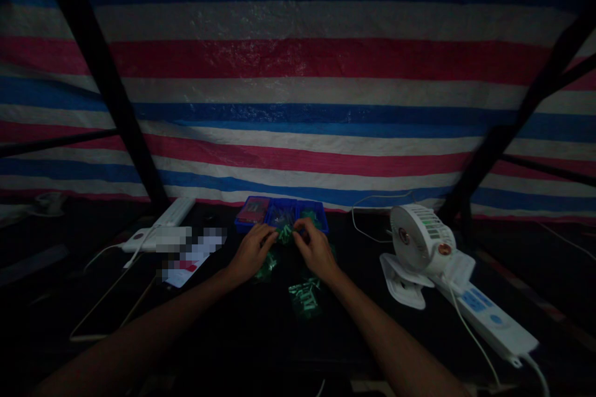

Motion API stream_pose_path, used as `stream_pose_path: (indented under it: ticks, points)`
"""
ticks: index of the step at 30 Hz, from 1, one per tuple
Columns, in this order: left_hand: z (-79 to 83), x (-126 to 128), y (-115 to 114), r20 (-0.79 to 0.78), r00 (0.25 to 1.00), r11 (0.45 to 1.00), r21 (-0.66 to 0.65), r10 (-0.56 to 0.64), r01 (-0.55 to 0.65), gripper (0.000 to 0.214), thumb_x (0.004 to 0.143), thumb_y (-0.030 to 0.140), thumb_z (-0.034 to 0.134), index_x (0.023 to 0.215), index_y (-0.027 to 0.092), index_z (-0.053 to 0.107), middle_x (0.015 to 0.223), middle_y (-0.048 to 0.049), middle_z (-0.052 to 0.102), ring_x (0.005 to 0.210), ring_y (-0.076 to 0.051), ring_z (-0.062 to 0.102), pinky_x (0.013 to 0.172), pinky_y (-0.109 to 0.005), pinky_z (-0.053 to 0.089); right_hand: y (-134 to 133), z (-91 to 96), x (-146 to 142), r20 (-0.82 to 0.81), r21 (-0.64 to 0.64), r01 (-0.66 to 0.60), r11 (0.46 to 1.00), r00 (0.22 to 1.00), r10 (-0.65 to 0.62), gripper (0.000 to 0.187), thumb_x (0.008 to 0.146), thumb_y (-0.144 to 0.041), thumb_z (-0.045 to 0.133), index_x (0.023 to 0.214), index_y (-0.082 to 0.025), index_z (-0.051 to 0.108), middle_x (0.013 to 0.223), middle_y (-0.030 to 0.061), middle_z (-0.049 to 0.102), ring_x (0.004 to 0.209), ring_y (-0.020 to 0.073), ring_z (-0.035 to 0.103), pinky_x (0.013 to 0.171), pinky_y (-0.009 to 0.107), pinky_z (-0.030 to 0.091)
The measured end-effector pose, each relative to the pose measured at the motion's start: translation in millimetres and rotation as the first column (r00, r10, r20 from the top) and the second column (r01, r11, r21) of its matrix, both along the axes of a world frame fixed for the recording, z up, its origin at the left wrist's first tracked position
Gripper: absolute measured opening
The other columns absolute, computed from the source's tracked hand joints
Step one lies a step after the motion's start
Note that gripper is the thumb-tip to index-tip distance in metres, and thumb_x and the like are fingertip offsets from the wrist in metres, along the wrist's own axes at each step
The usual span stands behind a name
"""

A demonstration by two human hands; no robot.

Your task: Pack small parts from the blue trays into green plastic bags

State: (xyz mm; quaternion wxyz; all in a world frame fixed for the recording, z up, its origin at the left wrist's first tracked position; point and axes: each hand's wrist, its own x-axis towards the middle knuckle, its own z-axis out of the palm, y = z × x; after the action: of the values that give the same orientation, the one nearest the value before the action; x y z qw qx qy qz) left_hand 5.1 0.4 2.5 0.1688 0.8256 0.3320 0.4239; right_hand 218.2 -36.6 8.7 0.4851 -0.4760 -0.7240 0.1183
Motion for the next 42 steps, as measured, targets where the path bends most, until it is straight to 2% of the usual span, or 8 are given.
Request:
stream_pose_path:
  ticks: [5, 8, 14, 17, 21, 28, 37, 42]
  points:
    - [-7.5, 0.5, 3.3, 0.072, 0.997, 0.997, -0.075, 0.025, -0.02, 0.032, 0.103, 0.032, 0.053, 0.133, 0.022, 0.058, 0.097, -0.0044, 0.066, 0.091, -0.021, 0.062, 0.085, -0.034, 0.051, 1.1, 1.2, 0.5, 0.016, 0.069, -0.081, 0.994, 0.997, 0.08, 0.017, 0.101, -0.024, 0.051, 0.099, -0.023, 0.067, 0.097, 0.0049, 0.07, 0.092, 0.0218, 0.066, 0.083, 0.033, 0.05]
    - [-6.0, 0.7, 3.3, 0.096, 0.994, 0.996, -0.081, 0.05, -0.042, 0.035, 0.103, 0.031, 0.052, 0.137, 0.022, 0.054, 0.098, -0.0039, 0.065, 0.089, -0.019, 0.062, 0.083, -0.033, 0.051, 3.0, 1.8, 2.6, -0.037, 0.123, 0.012, 0.992, 0.999, -0.008, 0.018, 0.1, -0.024, 0.051, 0.1, -0.023, 0.069, 0.1, 0.0061, 0.071, 0.096, 0.0232, 0.067, 0.086, 0.035, 0.05]
    - [-0.2, 0.0, 0.8, 0.06, 0.997, 0.998, -0.028, 0.055, -0.053, 0.022, 0.102, 0.028, 0.053, 0.119, 0.021, 0.065, 0.098, -0.0049, 0.067, 0.092, -0.021, 0.062, 0.084, -0.034, 0.05, 9.2, 2.7, 16.6, -0.093, 0.201, 0.39, 0.899, 0.921, -0.379, 0.024, 0.099, -0.028, 0.047, 0.107, -0.021, 0.069, 0.106, 0.009, 0.072, 0.1, 0.027, 0.063, 0.091, 0.041, 0.047]
    - [0.3, -0.3, 0.4, 0.011, 1.0, 1.0, -0.005, 0.027, -0.027, 0.02, 0.104, 0.028, 0.051, 0.103, 0.021, 0.069, 0.097, -0.0049, 0.069, 0.093, -0.022, 0.061, 0.085, -0.035, 0.048, 13.0, 0.1, 22.0, -0.025, 0.18, 0.489, 0.853, 0.87, -0.493, 0.028, 0.098, -0.03, 0.047, 0.114, -0.02, 0.068, 0.113, 0.0107, 0.071, 0.101, 0.0285, 0.06, 0.092, 0.044, 0.044]
    - [-0.6, -0.3, 0.2, -0.02, 1.0, 1.0, -0.028, 0.006, -0.006, 0.022, 0.104, 0.03, 0.049, 0.102, 0.022, 0.069, 0.094, -0.0042, 0.069, 0.091, -0.022, 0.06, 0.082, -0.034, 0.047, 16.9, -3.9, 25.0, 0.037, 0.19, 0.562, 0.805, 0.815, -0.578, 0.032, 0.098, -0.031, 0.046, 0.121, -0.02, 0.065, 0.121, 0.0123, 0.068, 0.106, 0.0304, 0.055, 0.095, 0.046, 0.041]
    - [0.4, -0.7, -2.0, -0.055, 0.998, 0.999, -0.05, 0.003, -0.005, 0.022, 0.103, 0.03, 0.05, 0.103, 0.021, 0.07, 0.093, -0.0043, 0.069, 0.089, -0.022, 0.06, 0.082, -0.035, 0.046, 19.9, -9.3, 27.7, 0.153, 0.196, 0.608, 0.769, 0.756, -0.636, 0.037, 0.099, -0.037, 0.047, 0.128, -0.019, 0.061, 0.126, 0.0158, 0.064, 0.108, 0.0355, 0.049, 0.093, 0.051, 0.04]
    - [-5.9, 0.9, 0.6, -0.06, 0.998, 0.995, -0.102, -0.013, 0.007, 0.02, 0.103, 0.03, 0.052, 0.103, 0.021, 0.07, 0.089, -0.003, 0.07, 0.085, -0.021, 0.062, 0.076, -0.032, 0.046, 23.2, -19.9, 27.3, 0.242, 0.216, 0.574, 0.79, 0.752, -0.613, 0.034, 0.1, -0.039, 0.05, 0.124, -0.02, 0.065, 0.124, 0.0157, 0.064, 0.109, 0.0363, 0.049, 0.09, 0.051, 0.041]
    - [-2.1, 1.3, -3.8, -0.125, 0.985, 0.991, -0.079, -0.118, 0.109, 0.019, 0.101, 0.032, 0.056, 0.098, 0.021, 0.071, 0.092, -0.0037, 0.07, 0.09, -0.02, 0.061, 0.081, -0.033, 0.046, 20.9, -15.3, 24.4, 0.24, 0.193, 0.561, 0.805, 0.769, -0.593, 0.032, 0.101, -0.038, 0.05, 0.124, -0.021, 0.064, 0.127, 0.0141, 0.064, 0.112, 0.0349, 0.049, 0.092, 0.05, 0.041]
